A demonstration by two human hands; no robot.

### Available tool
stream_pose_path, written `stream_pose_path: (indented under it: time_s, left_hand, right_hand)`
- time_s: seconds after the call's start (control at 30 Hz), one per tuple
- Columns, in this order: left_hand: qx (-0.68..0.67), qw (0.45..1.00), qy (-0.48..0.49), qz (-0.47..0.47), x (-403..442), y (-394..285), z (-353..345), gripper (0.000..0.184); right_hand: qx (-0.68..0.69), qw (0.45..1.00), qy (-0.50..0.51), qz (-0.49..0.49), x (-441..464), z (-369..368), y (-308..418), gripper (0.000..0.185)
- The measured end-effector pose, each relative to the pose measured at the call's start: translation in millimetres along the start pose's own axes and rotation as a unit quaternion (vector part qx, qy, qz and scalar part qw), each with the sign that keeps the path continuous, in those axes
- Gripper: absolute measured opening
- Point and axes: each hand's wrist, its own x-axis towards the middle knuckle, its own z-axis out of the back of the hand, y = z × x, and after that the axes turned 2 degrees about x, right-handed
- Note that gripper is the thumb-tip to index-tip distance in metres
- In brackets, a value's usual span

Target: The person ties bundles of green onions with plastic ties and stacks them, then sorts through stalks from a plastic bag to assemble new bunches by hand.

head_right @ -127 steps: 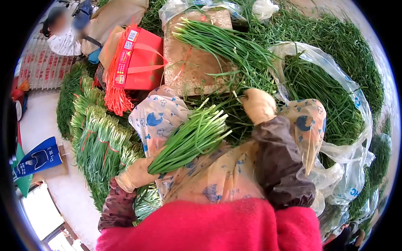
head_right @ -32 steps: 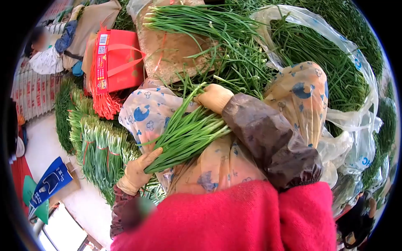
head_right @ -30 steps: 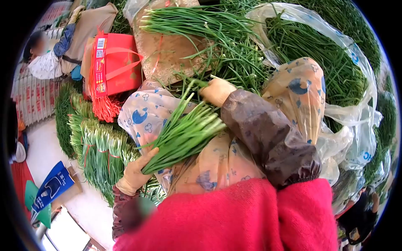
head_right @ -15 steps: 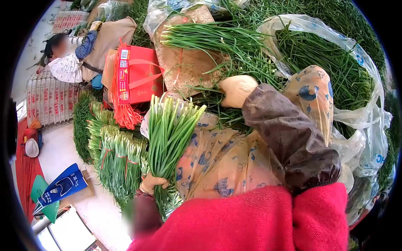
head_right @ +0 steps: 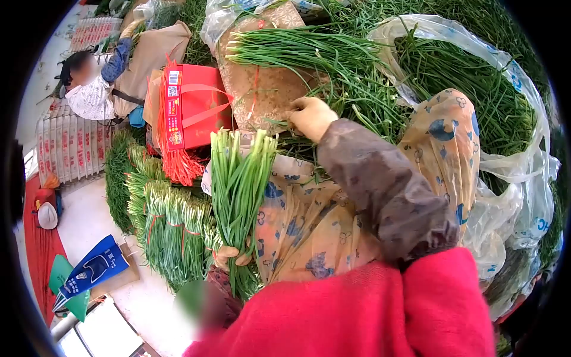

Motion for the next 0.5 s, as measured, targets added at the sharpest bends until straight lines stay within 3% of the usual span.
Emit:
stream_pose_path:
  time_s: [0.03,0.1,0.13,0.2,0.27,0.33,0.4,0.43,0.47,0.5]
  left_hand:
    - [-0.018,1.0,0.017,0.004,0.3,2.1,7.1,0.046]
    - [-0.052,0.997,0.065,0.008,3.0,5.9,19.1,0.042]
    - [-0.053,0.996,0.064,0.008,4.3,7.2,21.1,0.042]
    - [-0.068,0.994,0.079,0.023,7.3,4.2,18.4,0.043]
    - [-0.051,0.998,0.037,0.007,7.0,2.4,6.6,0.044]
    - [-0.036,0.999,-0.011,-0.01,6.6,2.7,4.3,0.044]
    - [-0.047,0.998,0.049,0.009,6.8,4.2,12.4,0.046]
    - [-0.054,0.997,0.049,0.019,6.2,3.5,11.3,0.046]
    - [-0.053,0.997,0.045,0.02,5.0,2.9,11.2,0.046]
    - [-0.052,0.998,0.045,0.016,5.2,2.5,9.8,0.047]
  right_hand:
    - [-0.001,1.0,0.0,-0.001,-6.5,6.4,6.6,0.034]
    - [-0.102,0.981,0.163,-0.015,-26.3,20.0,25.9,0.041]
    - [-0.228,0.956,0.184,0.007,-35.8,20.5,33.3,0.05]
    - [-0.326,0.919,0.222,0.028,-44.3,10.2,36.9,0.054]
    - [-0.297,0.919,0.26,0.009,-46.7,-2.9,36.2,0.048]
    - [-0.216,0.946,0.242,0.013,-46.0,-14.7,31.5,0.041]
    - [-0.246,0.941,0.214,0.087,-41.6,-20.8,25.0,0.033]
    - [-0.298,0.918,0.136,0.222,-38.9,-27.1,14.1,0.03]
    - [-0.295,0.919,0.137,0.222,-37.2,-26.3,10.2,0.03]
    - [-0.387,0.878,0.128,0.25,-40.8,-23.3,18.3,0.027]
